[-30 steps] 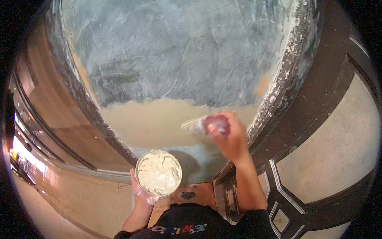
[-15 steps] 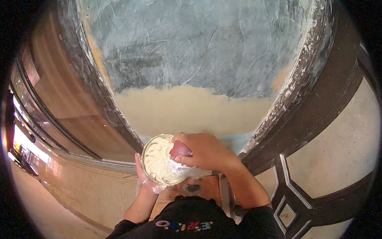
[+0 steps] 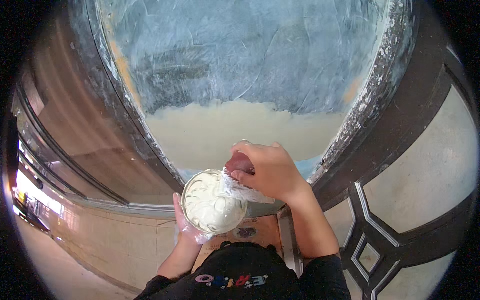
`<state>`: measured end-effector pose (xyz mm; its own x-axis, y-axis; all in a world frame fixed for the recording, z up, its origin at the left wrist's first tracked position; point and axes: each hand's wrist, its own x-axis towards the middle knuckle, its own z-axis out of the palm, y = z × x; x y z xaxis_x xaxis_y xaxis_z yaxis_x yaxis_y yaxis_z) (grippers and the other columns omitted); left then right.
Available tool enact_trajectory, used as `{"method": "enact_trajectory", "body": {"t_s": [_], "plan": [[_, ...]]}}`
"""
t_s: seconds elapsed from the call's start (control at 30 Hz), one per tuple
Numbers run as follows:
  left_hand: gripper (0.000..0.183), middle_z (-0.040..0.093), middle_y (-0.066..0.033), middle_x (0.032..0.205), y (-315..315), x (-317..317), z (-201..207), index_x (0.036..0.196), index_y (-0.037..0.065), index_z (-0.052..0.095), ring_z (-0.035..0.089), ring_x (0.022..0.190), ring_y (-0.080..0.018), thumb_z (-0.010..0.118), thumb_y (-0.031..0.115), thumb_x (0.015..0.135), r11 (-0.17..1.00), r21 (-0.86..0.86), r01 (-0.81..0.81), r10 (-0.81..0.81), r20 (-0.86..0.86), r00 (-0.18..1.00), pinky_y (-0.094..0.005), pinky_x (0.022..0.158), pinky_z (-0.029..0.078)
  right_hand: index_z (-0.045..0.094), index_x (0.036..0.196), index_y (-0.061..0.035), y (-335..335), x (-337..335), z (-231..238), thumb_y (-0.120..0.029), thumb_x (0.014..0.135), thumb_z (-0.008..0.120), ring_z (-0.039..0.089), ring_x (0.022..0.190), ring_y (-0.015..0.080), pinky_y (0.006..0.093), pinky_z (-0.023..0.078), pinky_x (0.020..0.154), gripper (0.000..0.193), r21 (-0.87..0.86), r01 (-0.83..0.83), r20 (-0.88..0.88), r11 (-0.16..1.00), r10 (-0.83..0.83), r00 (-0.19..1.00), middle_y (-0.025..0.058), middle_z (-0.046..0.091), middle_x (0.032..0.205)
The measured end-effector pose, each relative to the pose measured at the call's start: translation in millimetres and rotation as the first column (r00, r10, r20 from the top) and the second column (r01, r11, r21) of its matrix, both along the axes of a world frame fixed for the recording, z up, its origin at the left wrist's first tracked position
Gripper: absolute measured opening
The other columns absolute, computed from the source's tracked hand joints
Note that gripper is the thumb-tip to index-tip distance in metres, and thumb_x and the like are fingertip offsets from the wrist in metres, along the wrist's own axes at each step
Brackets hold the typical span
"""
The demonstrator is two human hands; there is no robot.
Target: The person applies plaster to a circular recessed area on a wall using a putty knife.
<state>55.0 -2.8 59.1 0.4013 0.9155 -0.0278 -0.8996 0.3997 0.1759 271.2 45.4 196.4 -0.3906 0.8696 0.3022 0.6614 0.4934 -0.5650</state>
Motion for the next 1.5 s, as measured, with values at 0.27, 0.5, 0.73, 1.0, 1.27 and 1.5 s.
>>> {"method": "enact_trajectory", "body": {"t_s": [0.27,0.5,0.73,1.0,1.27,1.5], "plan": [[0.091,0.034,-0.0192,0.152,9,-7,-5,0.150,0.008,0.030,0.037,0.136,-0.0410,0.031,0.074,0.088,0.996,0.018,-0.090,0.091,-0.062,0.994,-0.0566,0.111,0.034,0.060,0.104,-0.0049,-1,22,-57,-0.013,0.074,0.073,0.065,0.085,0.0301,0.0410,0.046,0.074,0.034,0.169,0.020,-0.053,0.985,-0.011,0.999,0.0115,0.067,0.092],[0.082,0.033,-0.0195,0.152,11,-6,-7,0.149,0.010,0.033,0.037,0.136,-0.0420,0.033,0.068,0.091,0.997,0.044,-0.067,0.064,0.060,0.996,-0.0577,0.110,0.034,0.060,0.097,-0.0011,-9,58,-95,-0.009,0.073,0.070,0.067,0.086,0.0302,0.0383,0.048,0.074,0.027,0.127,0.179,-0.087,0.976,-0.169,0.982,0.0140,0.065,0.088],[0.084,0.034,-0.0186,0.152,8,8,-28,0.150,0.010,0.032,0.040,0.134,-0.0409,0.034,0.070,0.091,0.998,0.022,-0.056,0.057,-0.083,0.995,-0.0573,0.108,0.036,0.057,0.099,0.0012,11,94,-95,-0.007,0.075,0.074,0.069,0.075,0.0308,0.0371,0.053,0.067,0.031,0.226,0.407,-0.335,0.885,-0.322,0.885,0.0151,0.066,0.082],[0.084,0.035,-0.0168,0.152,-2,34,-47,0.149,0.010,0.032,0.040,0.135,-0.0407,0.032,0.071,0.091,0.990,-0.090,-0.106,0.088,-0.178,0.980,-0.0573,0.109,0.035,0.060,0.097,-0.0050,47,108,-29,-0.020,0.077,0.070,0.059,0.087,0.0314,0.0418,0.037,0.077,0.027,0.557,0.475,-0.245,0.681,-0.411,0.878,0.0103,0.062,0.090],[0.082,0.036,-0.0159,0.151,-8,61,-58,0.148,0.009,0.034,0.040,0.134,-0.0387,0.030,0.070,0.093,0.984,-0.080,-0.159,0.151,-0.100,0.983,-0.0551,0.110,0.035,0.061,0.098,-0.0059,62,124,8,-0.020,0.078,0.071,0.059,0.085,0.0291,0.0412,0.036,0.078,0.027,0.654,0.485,-0.284,0.581,-0.406,0.869,0.0092,0.062,0.089],[0.084,0.033,-0.0161,0.153,-9,77,-79,0.149,0.009,0.032,0.037,0.136,-0.0393,0.030,0.070,0.092,0.979,-0.079,-0.186,0.179,-0.096,0.979,-0.0567,0.110,0.033,0.061,0.095,-0.0085,68,114,-47,-0.023,0.078,0.071,0.058,0.083,0.0272,0.0416,0.036,0.079,0.024,0.620,0.341,-0.096,0.707,-0.362,0.927,0.0071,0.060,0.086]]}}
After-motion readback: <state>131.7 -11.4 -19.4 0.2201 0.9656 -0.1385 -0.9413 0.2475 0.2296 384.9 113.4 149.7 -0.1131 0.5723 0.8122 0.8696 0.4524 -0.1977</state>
